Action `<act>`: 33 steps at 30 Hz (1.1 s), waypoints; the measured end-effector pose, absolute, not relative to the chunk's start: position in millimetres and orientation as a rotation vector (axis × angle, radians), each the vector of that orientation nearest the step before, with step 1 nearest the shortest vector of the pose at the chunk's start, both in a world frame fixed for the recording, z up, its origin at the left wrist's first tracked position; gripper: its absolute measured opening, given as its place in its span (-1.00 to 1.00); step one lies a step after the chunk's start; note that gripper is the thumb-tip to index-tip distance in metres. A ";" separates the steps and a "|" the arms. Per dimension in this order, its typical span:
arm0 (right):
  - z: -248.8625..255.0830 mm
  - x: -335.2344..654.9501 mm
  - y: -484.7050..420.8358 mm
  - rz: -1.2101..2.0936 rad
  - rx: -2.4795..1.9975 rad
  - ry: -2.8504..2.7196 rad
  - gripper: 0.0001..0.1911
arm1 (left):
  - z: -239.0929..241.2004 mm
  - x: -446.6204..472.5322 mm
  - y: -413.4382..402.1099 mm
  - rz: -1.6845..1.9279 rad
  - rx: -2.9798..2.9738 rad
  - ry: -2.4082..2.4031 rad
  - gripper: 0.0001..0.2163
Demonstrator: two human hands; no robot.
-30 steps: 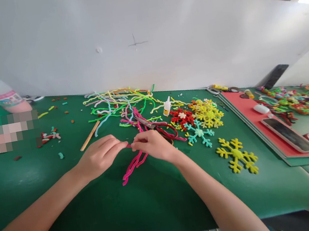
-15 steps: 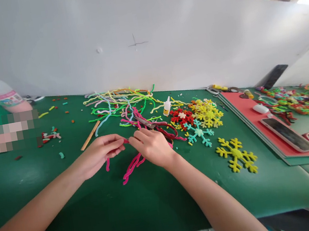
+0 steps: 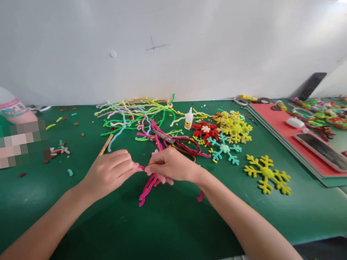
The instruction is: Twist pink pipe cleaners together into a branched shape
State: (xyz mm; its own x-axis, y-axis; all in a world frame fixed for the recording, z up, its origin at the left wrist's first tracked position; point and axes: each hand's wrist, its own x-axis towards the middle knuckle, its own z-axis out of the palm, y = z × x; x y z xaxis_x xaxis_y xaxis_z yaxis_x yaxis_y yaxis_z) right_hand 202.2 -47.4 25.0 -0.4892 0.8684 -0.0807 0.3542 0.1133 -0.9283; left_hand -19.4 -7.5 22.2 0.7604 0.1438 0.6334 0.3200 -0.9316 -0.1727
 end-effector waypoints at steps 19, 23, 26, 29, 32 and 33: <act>23.5 218.8 -37.3 1.371 -1.316 -1.860 -0.76 | 25.9 -32.3 14.0 -0.871 -3.187 -1.064 -0.76; 24.1 227.2 -33.2 1.498 -1.264 -1.787 -0.73 | 25.2 -33.1 14.5 -0.956 -3.058 -0.966 -0.74; 25.8 229.3 -32.4 1.561 -1.198 -1.748 -0.72 | 25.3 -33.1 13.5 -0.952 -2.833 -0.756 -0.74; 24.8 232.5 -30.9 1.736 -1.096 -1.636 -0.71 | 26.9 -34.1 11.7 -0.889 -2.571 -0.526 -0.73; 17.6 239.5 -25.8 1.984 -0.992 -1.419 -0.73 | 27.0 -35.8 11.2 -0.876 -2.502 -0.435 -0.73; 14.2 242.0 -23.7 2.039 -0.970 -1.365 -0.74 | 26.1 -36.4 12.0 -0.897 -2.545 -0.449 -0.75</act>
